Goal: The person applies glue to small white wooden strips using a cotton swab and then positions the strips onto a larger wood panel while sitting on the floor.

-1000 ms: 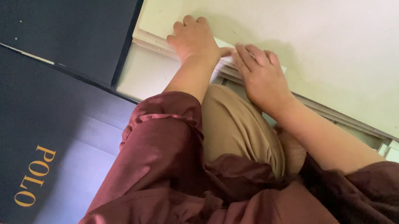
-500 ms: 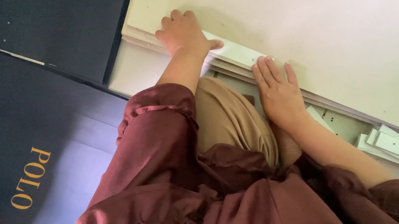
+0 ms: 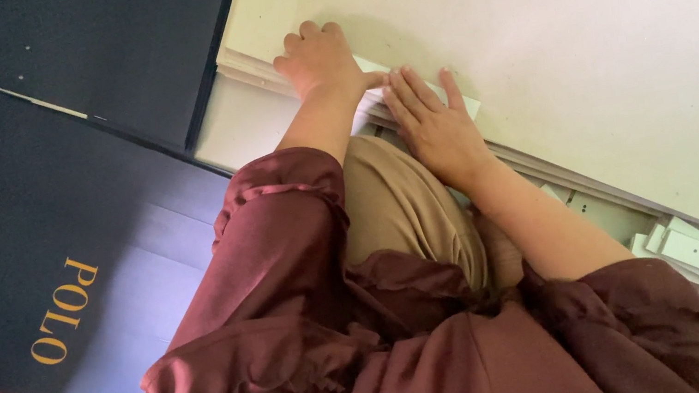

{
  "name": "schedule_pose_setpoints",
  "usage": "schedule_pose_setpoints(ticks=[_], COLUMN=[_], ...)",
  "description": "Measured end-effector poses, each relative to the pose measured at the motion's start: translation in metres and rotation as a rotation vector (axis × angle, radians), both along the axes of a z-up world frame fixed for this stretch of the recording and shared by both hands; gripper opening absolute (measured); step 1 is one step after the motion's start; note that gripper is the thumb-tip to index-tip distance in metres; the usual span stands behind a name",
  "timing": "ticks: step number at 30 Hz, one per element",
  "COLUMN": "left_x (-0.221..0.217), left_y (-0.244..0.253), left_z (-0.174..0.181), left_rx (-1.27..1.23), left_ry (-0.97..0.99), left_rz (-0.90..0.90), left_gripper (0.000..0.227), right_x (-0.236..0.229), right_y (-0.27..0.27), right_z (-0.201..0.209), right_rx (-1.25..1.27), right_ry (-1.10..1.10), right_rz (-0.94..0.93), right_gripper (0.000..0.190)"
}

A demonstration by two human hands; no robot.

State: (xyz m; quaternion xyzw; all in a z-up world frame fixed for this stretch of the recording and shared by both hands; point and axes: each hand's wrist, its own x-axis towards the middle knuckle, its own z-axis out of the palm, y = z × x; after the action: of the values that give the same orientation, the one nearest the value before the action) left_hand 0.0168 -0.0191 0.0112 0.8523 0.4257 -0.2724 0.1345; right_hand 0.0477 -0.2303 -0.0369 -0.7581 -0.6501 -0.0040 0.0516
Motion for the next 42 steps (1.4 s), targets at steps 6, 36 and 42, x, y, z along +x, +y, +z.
schedule_pose_setpoints(ticks=[6,36,42], left_x=[-0.001,-0.005,-0.006], left_y=[0.001,0.029,0.028], left_z=[0.013,0.004,0.004], left_rx=[-0.041,-0.118,-0.115], left_ry=[0.005,-0.003,-0.035], left_rz=[-0.003,0.005,0.002], left_gripper=[0.098,0.067,0.066], right_x=[0.004,-0.005,-0.008], right_y=[-0.03,-0.013,-0.062], right_z=[0.005,0.008,0.011], right_rx=[0.046,0.101,-0.019], right_ry=[-0.134,-0.261,-0.232], right_rz=[0.013,-0.039,-0.066], right_gripper=[0.052,0.045,0.062])
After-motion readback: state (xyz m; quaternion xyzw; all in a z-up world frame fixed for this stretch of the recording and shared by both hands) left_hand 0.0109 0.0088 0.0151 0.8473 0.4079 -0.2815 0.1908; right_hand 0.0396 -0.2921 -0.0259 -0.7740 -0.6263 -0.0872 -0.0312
